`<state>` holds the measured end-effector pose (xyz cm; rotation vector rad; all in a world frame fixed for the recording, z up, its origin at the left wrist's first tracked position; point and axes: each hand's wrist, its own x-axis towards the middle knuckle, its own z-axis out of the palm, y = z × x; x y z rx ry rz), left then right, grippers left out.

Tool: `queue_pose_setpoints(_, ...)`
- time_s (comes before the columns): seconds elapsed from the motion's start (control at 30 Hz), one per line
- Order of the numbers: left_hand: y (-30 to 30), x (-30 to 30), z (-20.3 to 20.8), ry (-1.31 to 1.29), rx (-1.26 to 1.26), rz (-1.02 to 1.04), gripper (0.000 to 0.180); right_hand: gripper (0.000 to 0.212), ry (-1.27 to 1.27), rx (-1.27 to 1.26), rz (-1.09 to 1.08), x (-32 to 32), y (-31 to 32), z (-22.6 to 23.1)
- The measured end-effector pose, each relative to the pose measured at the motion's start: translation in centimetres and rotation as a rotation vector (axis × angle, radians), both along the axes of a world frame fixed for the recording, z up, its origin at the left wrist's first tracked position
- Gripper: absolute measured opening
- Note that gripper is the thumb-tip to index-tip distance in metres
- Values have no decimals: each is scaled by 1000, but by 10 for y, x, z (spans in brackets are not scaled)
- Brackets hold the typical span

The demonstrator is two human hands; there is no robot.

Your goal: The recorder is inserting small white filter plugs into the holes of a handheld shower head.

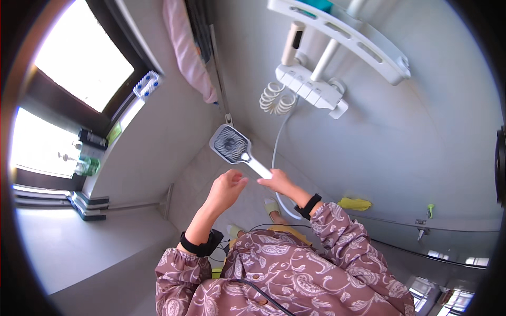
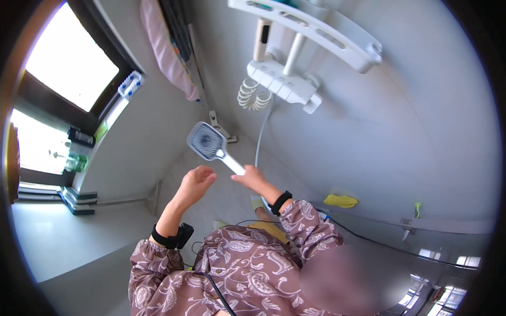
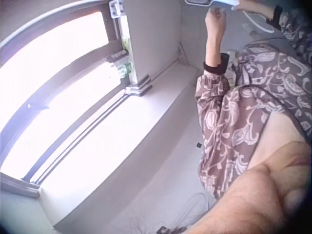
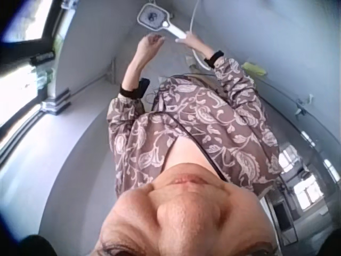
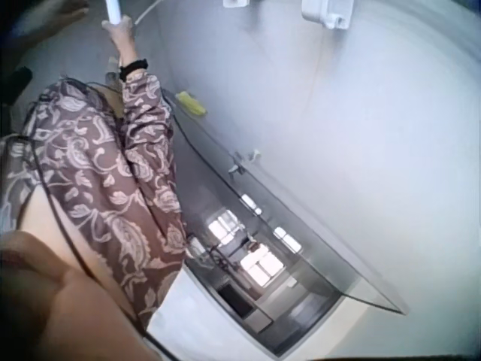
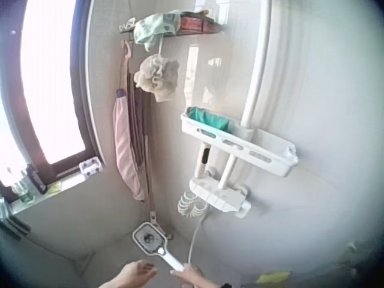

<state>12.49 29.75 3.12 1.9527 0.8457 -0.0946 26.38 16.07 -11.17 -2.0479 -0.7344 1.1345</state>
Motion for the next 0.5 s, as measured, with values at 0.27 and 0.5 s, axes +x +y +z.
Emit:
queue_pose_setpoints(0.27, -2, 145, 115, -729, 544, -52, 15, 48, -163, -17, -38, 64, -81, -29)
queue_pose_setpoints(0.5, 32, 238, 229, -863, 954, -161, 12, 46, -193, -81, 75, 85, -98, -15)
